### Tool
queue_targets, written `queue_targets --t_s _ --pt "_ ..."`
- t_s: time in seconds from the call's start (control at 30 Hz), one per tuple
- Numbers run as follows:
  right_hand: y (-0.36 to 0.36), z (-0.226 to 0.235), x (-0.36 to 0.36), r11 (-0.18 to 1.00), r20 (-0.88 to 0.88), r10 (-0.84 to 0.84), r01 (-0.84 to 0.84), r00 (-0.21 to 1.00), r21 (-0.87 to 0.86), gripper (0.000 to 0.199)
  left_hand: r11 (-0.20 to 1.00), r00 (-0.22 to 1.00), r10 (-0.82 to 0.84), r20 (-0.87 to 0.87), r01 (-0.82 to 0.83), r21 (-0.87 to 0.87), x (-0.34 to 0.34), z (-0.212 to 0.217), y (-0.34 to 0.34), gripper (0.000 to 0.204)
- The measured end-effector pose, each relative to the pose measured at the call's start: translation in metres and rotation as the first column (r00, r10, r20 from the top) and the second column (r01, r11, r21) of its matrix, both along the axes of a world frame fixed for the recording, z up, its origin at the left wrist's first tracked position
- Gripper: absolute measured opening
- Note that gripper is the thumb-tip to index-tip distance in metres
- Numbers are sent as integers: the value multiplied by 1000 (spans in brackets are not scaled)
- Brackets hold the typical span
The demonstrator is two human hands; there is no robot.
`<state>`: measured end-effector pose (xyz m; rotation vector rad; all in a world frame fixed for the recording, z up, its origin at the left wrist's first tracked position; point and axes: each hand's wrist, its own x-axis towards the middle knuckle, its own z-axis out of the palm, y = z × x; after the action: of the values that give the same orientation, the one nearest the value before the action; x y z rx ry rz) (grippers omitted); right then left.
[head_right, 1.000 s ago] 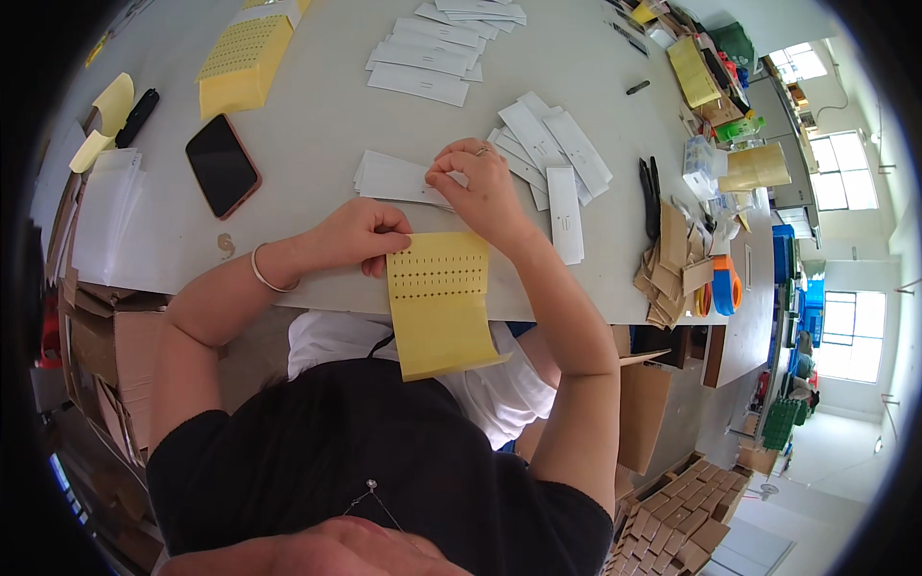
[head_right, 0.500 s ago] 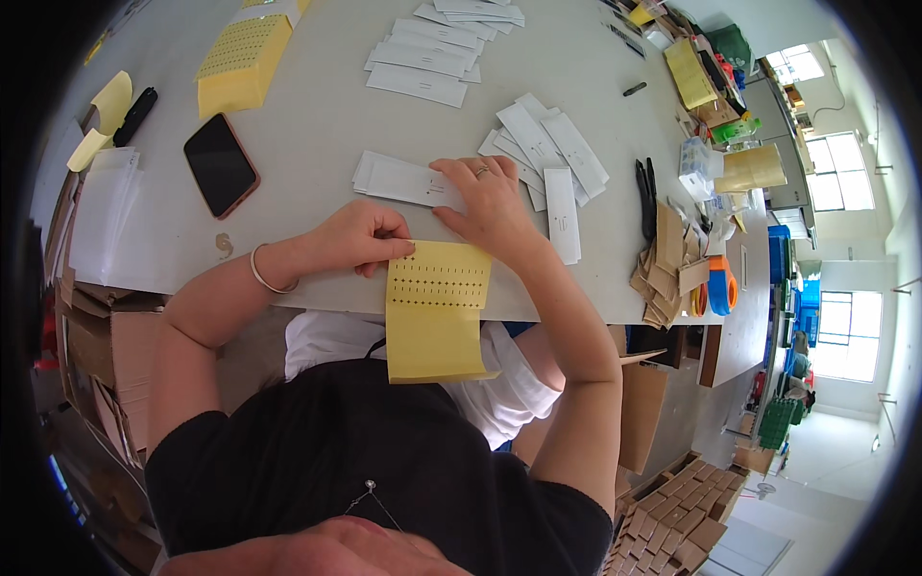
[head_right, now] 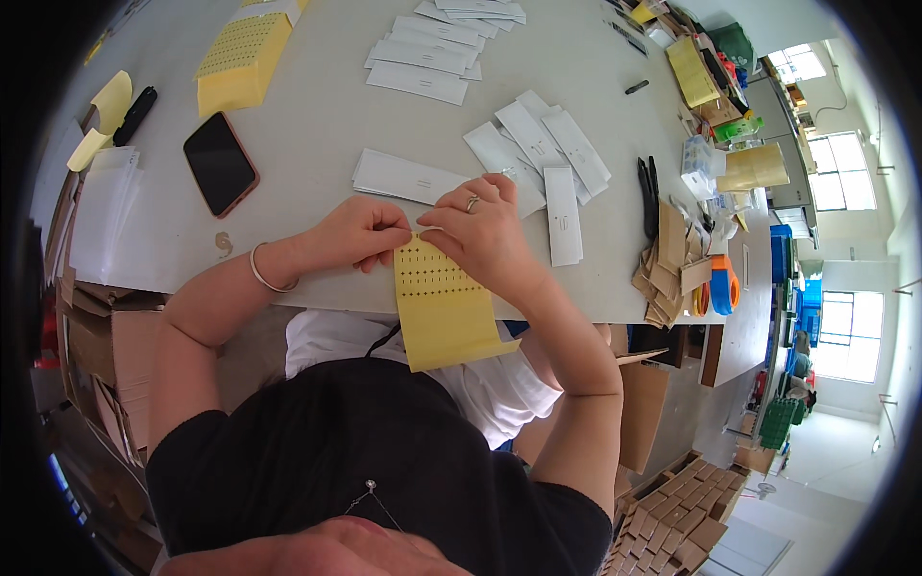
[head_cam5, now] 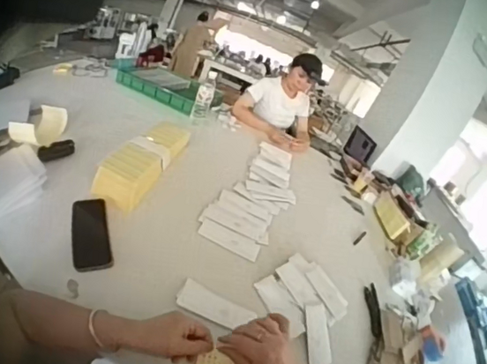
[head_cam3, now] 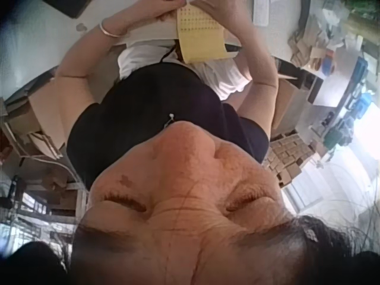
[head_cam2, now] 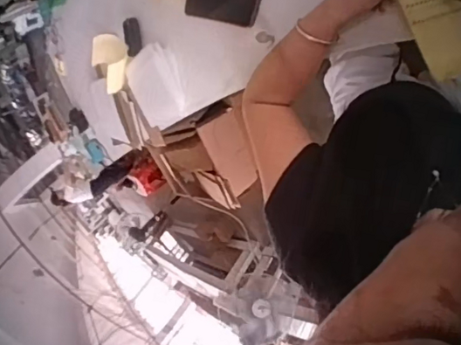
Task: The person organizes paper strips on the table, peels stickers from a yellow backing sheet, and attaches them to the strips by hand.
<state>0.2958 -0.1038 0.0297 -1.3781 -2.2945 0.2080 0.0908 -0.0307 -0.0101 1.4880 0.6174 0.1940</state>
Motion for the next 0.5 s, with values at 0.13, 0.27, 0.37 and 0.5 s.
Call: queue_targets --t_s 0.13,0.27,0.37,0.5 --pt "0 -8 -3 986 101 57 -72 993 149 13 1000 1000 8 -9 -8 -29 1 2 1 22" --pt "-2 0 -8 967 170 91 -128 981 222 7 994 998 59 -17 -61 -91 1 2 4 24" --pt "19 -6 -3 994 -201 -100 87 974 -72 4 996 998 58 -37 -61 -71 -1 3 3 24" --pt "50 -27 0 960 -258 -253 209 932 -187 2 1000 1000 8 -24 -8 -4 1 2 3 24"
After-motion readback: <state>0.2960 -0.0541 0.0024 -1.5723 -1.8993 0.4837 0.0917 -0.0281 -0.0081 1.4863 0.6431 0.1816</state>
